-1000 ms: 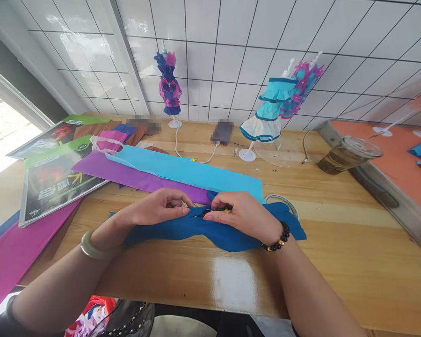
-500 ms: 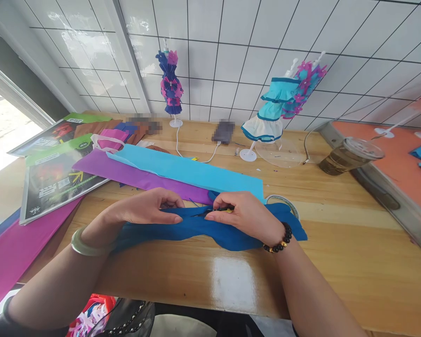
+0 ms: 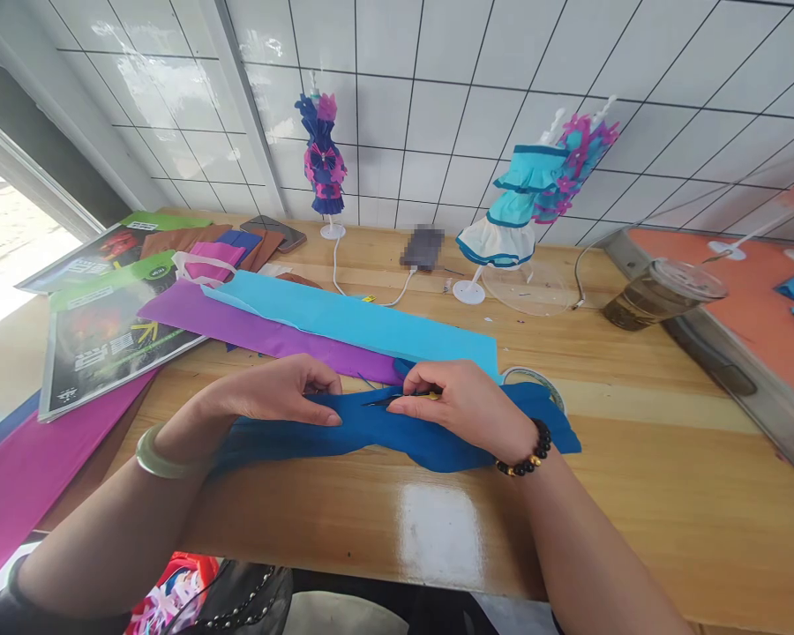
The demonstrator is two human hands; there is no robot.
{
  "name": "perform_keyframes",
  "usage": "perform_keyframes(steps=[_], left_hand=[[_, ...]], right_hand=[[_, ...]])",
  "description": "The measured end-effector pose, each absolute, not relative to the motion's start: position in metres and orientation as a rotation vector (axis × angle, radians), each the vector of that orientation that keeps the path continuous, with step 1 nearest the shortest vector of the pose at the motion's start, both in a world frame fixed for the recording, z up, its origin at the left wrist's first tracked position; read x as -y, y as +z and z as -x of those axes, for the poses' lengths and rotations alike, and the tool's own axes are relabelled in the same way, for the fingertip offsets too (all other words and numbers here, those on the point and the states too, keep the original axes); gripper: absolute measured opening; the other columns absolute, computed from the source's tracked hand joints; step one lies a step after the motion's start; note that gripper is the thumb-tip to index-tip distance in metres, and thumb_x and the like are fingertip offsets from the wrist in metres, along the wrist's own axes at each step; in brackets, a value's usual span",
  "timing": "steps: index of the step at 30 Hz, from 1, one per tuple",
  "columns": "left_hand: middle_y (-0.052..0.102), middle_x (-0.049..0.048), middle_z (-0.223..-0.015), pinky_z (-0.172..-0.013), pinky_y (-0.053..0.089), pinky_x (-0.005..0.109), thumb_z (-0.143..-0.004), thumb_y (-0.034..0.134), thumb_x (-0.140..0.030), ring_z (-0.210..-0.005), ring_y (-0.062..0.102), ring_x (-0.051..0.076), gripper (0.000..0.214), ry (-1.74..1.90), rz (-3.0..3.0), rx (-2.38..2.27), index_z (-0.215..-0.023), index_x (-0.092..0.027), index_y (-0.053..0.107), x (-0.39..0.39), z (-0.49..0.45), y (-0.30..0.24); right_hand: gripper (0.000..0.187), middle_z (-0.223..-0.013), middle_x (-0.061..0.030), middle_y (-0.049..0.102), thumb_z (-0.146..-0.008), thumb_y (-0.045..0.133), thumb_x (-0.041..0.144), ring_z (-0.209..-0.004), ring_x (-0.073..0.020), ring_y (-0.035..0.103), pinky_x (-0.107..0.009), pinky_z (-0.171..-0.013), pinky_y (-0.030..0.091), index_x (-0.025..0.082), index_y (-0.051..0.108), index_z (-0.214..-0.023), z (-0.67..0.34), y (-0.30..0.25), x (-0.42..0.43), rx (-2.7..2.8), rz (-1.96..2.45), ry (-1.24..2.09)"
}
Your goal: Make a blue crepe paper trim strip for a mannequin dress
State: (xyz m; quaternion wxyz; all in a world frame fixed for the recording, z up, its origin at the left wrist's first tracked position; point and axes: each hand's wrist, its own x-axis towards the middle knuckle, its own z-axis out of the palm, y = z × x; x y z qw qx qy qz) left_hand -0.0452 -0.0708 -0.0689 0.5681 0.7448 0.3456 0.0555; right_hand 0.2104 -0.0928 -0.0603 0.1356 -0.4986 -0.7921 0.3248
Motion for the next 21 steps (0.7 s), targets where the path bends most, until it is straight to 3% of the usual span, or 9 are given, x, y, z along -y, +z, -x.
perform_keyframes(steps=[21], left_hand=[[0.062,-0.0006,-0.074,-0.056,0.039,0.019,-0.075,0.059,-0.042,-0.065,0.052,0.011,0.029,0.106,-1.808,-0.812,-0.086,-0.015,0.065,0.0690,0.0475,-0.0702]], right_hand=[[0.034,-0.067,0.0016,0.061,-0.074,0.058,0.055,-0.056,-0.0108,0.049,-0.022,-0.050,0.035,0.021,0.062,-0.072,-0.2119,-0.0635,0.0912,2.311,1.471,0.912]])
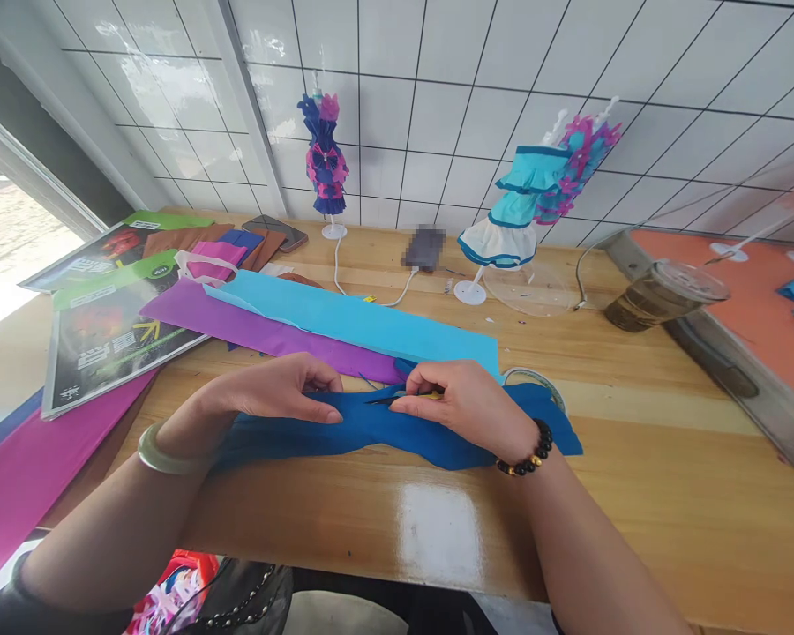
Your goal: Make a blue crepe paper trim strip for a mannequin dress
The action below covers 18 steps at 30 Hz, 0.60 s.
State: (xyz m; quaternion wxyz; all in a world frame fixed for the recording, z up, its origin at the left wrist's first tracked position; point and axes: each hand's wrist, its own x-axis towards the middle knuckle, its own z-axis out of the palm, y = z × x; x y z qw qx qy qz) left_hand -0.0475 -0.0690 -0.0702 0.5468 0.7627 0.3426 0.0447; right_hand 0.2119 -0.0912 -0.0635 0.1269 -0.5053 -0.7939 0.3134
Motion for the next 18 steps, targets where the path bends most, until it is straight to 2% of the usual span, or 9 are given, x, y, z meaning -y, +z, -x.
perform_keyframes(steps=[5,18], left_hand=[[0.058,-0.0023,-0.068,-0.054,0.037,0.018,-0.077,0.056,-0.038,-0.061,0.048,0.009,0.025,0.138,-1.824,-0.822,-0.079,-0.015,0.065,0.0692,0.0470,-0.0685],[0.058,-0.0012,-0.069,-0.055,0.037,0.019,-0.077,0.055,-0.036,-0.062,0.048,0.010,0.025,0.152,-1.829,-0.818,-0.080,-0.014,0.065,0.0695,0.0430,-0.0699]], right_hand=[[0.035,-0.071,0.0007,0.063,-0.074,0.057,0.057,-0.061,-0.0130,0.052,-0.023,-0.054,0.038,0.022,0.062,-0.074,-0.2126,-0.0633,0.0904,2.322,1.474,0.914],[0.035,-0.076,0.0004,0.066,-0.075,0.057,0.056,-0.066,-0.0147,0.057,-0.025,-0.057,0.040,0.022,0.063,-0.077,-0.2086,-0.0625,0.0926,2.373,1.435,0.871]])
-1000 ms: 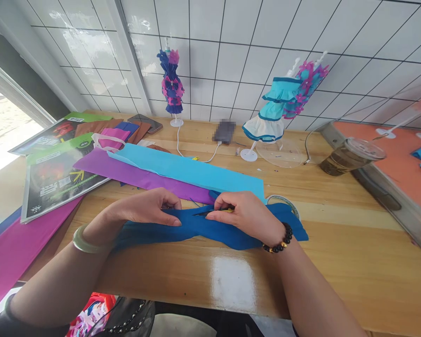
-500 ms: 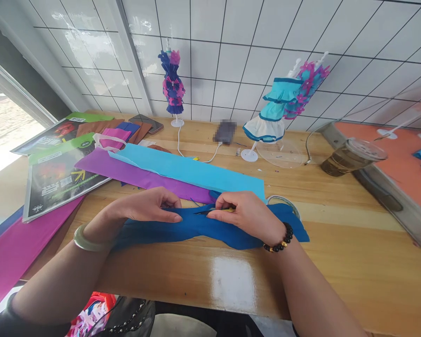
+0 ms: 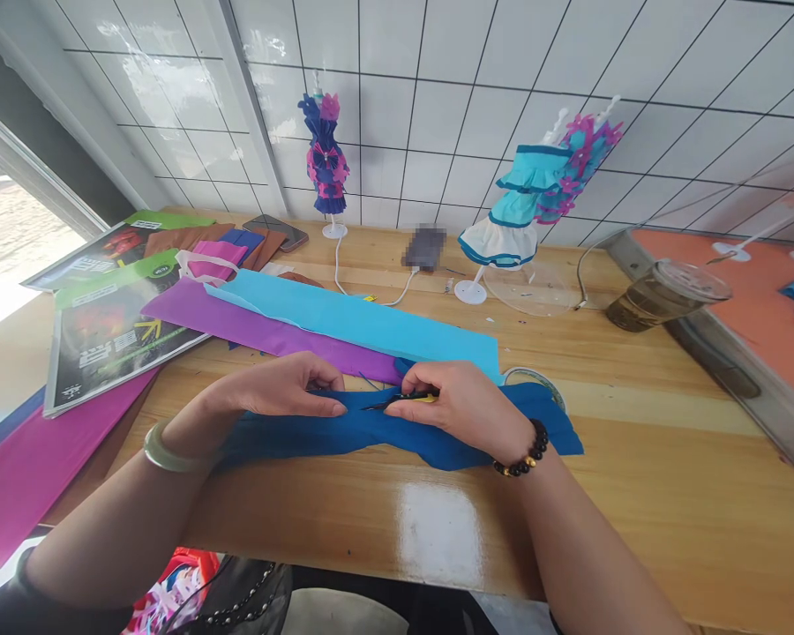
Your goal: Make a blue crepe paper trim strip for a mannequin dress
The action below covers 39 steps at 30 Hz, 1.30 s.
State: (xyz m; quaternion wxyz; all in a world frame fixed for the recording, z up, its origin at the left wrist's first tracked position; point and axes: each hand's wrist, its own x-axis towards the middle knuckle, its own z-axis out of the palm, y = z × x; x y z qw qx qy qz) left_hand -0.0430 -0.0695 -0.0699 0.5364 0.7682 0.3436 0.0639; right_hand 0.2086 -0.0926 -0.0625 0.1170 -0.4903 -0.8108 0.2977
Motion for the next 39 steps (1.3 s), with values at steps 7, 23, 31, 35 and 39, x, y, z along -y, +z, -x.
perform_keyframes(steps=[7,23,31,35,39], left_hand=[[0.055,-0.0018,-0.066,-0.052,0.034,0.019,-0.076,0.055,-0.039,-0.059,0.045,0.009,0.028,0.134,-1.850,-0.837,-0.078,-0.013,0.064,0.070,0.043,-0.070],[0.057,-0.0033,-0.064,-0.052,0.034,0.019,-0.070,0.062,-0.044,-0.059,0.048,0.009,0.028,0.005,-1.822,-0.930,-0.075,-0.016,0.063,0.065,0.056,-0.070],[0.057,-0.0028,-0.063,-0.052,0.034,0.020,-0.070,0.061,-0.045,-0.058,0.047,0.010,0.029,0.018,-1.831,-0.907,-0.073,-0.015,0.063,0.065,0.055,-0.071],[0.053,-0.0030,-0.062,-0.051,0.032,0.020,-0.070,0.061,-0.045,-0.056,0.043,0.009,0.031,0.013,-1.845,-0.900,-0.073,-0.015,0.063,0.065,0.056,-0.071],[0.051,-0.0033,-0.061,-0.049,0.029,0.021,-0.070,0.061,-0.046,-0.054,0.041,0.009,0.031,0.014,-1.861,-0.921,-0.070,-0.015,0.061,0.065,0.055,-0.070]], right_hand=[[0.032,-0.077,0.0007,0.067,-0.077,0.056,0.053,-0.067,-0.0143,0.058,-0.025,-0.057,0.039,0.022,0.063,-0.079,-0.202,-0.064,0.095,2.417,1.399,0.760],[0.035,-0.074,-0.0001,0.066,-0.081,0.052,0.054,-0.064,-0.0132,0.056,-0.024,-0.055,0.036,0.021,0.063,-0.079,-0.193,-0.067,0.096,2.476,1.333,0.688],[0.036,-0.074,-0.0018,0.066,-0.081,0.051,0.054,-0.063,-0.0140,0.057,-0.024,-0.055,0.037,0.020,0.063,-0.080,-0.186,-0.067,0.099,2.490,1.293,0.665],[0.033,-0.075,-0.0006,0.067,-0.081,0.053,0.052,-0.065,-0.0138,0.058,-0.024,-0.056,0.038,0.021,0.062,-0.081,-0.185,-0.068,0.100,2.481,1.310,0.654],[0.033,-0.075,-0.0001,0.067,-0.081,0.053,0.053,-0.065,-0.0135,0.059,-0.025,-0.056,0.038,0.021,0.062,-0.081,-0.186,-0.070,0.100,2.477,1.320,0.635]])
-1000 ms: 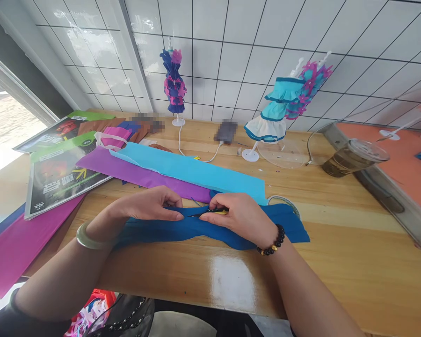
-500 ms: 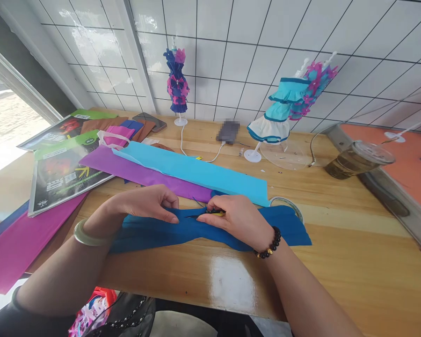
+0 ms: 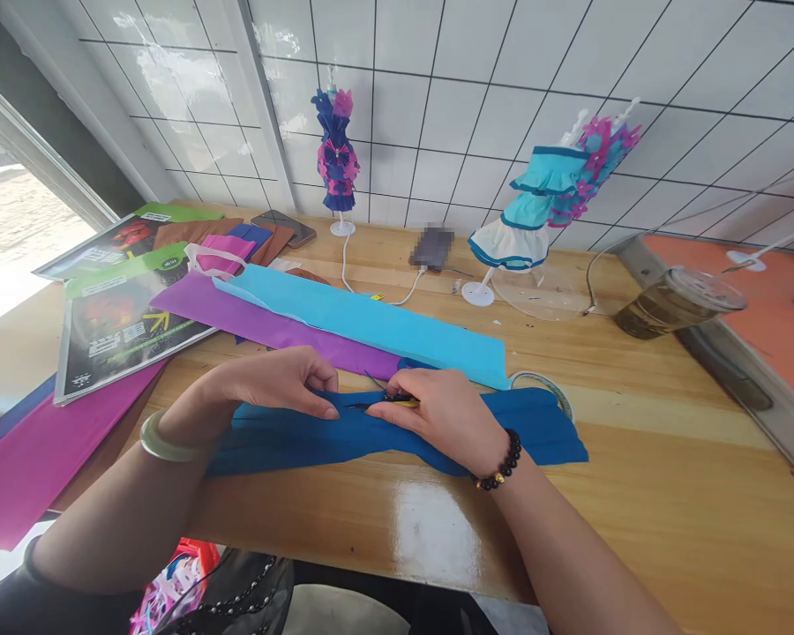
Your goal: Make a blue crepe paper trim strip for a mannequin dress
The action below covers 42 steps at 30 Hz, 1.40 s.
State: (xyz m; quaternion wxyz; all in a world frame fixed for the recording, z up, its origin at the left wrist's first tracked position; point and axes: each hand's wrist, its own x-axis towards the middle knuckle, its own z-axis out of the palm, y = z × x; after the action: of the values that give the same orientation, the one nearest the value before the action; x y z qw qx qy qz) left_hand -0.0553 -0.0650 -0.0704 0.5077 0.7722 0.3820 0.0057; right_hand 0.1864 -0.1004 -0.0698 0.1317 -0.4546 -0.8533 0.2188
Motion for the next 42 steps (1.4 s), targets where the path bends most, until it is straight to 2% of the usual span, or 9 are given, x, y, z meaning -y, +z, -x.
perform_keyframes(steps=[20,38,42], left_hand=[[0.050,-0.0039,-0.060,-0.048,0.029,0.021,-0.071,0.059,-0.045,-0.053,0.041,0.008,0.029,0.031,-1.890,-0.929,-0.070,-0.016,0.061,0.0656,0.0560,-0.0705],[0.037,-0.0057,-0.055,-0.045,0.025,0.020,-0.071,0.059,-0.043,-0.052,0.033,0.007,0.031,0.034,-1.880,-0.935,-0.059,-0.016,0.049,0.0675,0.0546,-0.0654],[0.043,-0.0050,-0.055,-0.045,0.026,0.020,-0.070,0.060,-0.043,-0.052,0.036,0.008,0.028,0.034,-1.863,-0.950,-0.064,-0.016,0.056,0.0669,0.0551,-0.0659]], right_hand=[[0.035,-0.075,-0.0011,0.067,-0.081,0.051,0.055,-0.064,-0.0144,0.058,-0.025,-0.056,0.037,0.021,0.061,-0.079,-0.1859,-0.0722,0.0999,2.468,1.326,0.632],[0.032,-0.066,0.0032,0.064,-0.081,0.053,0.052,-0.057,-0.0108,0.054,-0.024,-0.052,0.033,0.021,0.059,-0.073,-0.1852,-0.0765,0.1008,2.432,1.326,0.639],[0.031,-0.070,0.0020,0.065,-0.081,0.054,0.052,-0.060,-0.0119,0.056,-0.024,-0.054,0.036,0.022,0.060,-0.075,-0.1856,-0.0746,0.1007,2.427,1.332,0.656]])
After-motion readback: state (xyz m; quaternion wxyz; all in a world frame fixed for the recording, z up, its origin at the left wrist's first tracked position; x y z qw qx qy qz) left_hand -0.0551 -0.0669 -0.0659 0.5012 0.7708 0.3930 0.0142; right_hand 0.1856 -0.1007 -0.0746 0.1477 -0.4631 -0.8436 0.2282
